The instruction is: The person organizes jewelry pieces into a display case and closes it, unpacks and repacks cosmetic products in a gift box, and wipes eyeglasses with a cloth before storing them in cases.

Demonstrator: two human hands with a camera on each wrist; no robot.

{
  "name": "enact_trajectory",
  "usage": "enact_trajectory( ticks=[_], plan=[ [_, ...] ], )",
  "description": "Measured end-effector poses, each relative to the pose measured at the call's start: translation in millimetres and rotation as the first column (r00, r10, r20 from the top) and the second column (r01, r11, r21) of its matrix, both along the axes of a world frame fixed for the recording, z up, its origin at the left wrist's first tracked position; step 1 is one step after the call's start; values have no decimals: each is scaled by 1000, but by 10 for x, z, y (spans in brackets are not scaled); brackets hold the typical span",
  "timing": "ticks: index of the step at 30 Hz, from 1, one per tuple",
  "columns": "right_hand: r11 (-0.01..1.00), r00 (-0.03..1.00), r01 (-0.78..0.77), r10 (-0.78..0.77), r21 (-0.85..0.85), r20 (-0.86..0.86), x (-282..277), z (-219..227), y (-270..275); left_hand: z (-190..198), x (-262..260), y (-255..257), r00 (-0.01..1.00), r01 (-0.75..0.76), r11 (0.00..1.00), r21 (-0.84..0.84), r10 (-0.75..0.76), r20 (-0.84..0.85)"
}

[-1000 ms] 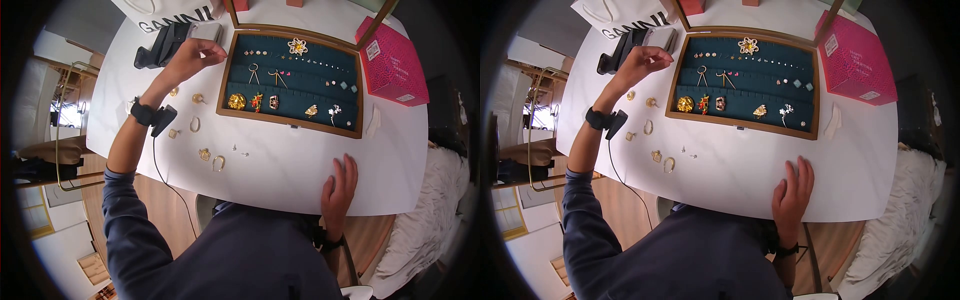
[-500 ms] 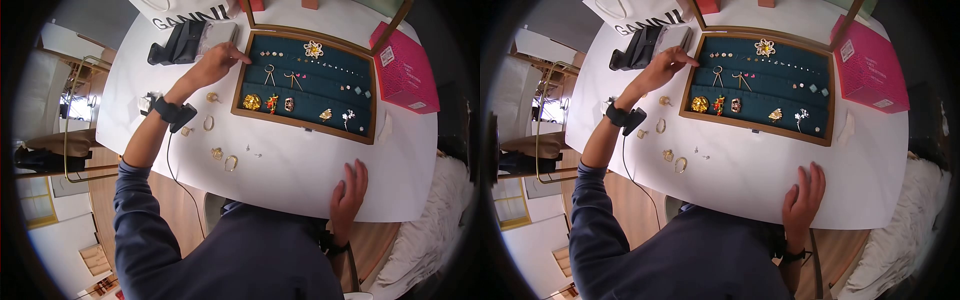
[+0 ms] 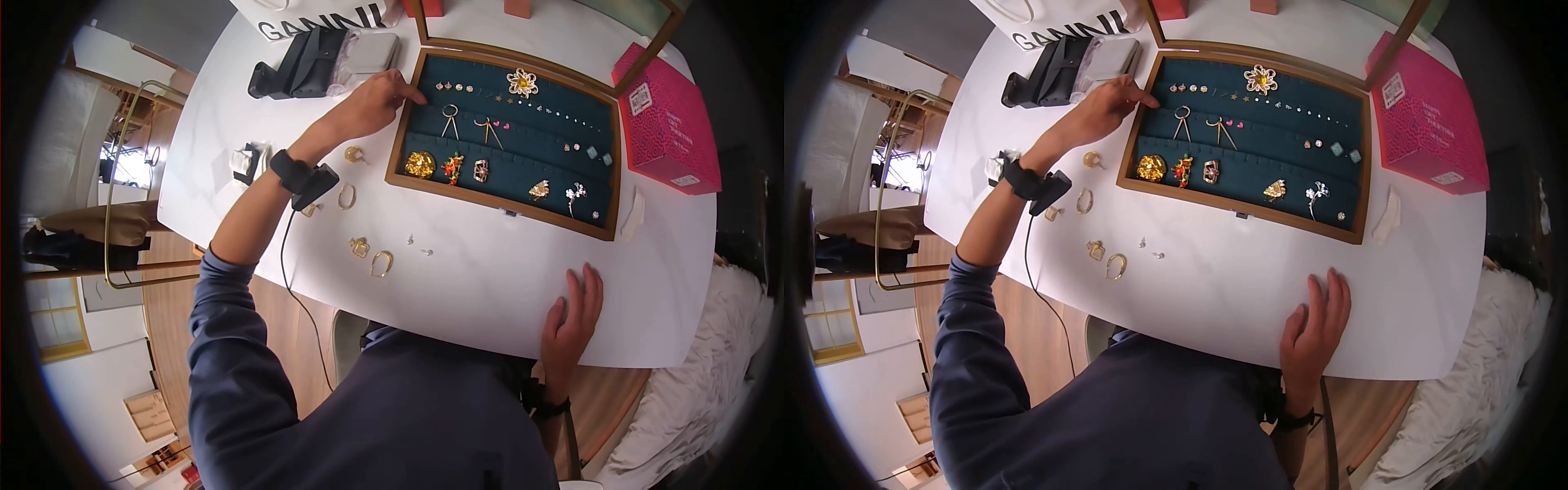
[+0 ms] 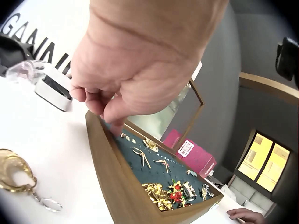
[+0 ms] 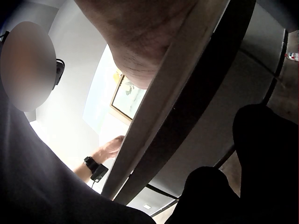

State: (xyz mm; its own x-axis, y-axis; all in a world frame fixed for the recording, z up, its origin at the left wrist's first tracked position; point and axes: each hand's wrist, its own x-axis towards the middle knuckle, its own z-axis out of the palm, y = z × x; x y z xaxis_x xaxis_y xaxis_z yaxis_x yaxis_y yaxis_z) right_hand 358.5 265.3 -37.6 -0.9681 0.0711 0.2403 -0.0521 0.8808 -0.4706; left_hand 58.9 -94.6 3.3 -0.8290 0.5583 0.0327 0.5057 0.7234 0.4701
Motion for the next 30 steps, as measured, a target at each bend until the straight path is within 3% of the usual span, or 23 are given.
enact_trajectory(
  ticks=[2, 9, 18, 20, 23, 30],
  plan=[
    [1000, 1000, -2, 2, 4, -3, -3, 0, 3, 23, 10, 14, 999, -37, 997, -67, 38, 25],
    [1000, 1000, -1, 1, 2, 1, -2, 13, -2, -8, -14, -7, 996, -81, 997, -9, 81, 43],
    [1000, 1000, 5, -5, 9, 4, 6, 8, 0, -41, -46, 21, 999, 4, 999, -33, -6, -43],
    [1000, 1000, 5, -5, 11, 5, 7, 1, -1, -17, -26, 101, 998, 23, 994, 111, -16, -63],
    [1000, 1000, 8, -8, 16, 4, 8, -1, 0, -9, -34, 217, 992, 56, 989, 138, -39, -122],
    [1000, 1000, 5, -5, -4, -2, 4, 9, 5, -74, -51, 420, 978, 113, 989, 96, -94, -185]
  ],
)
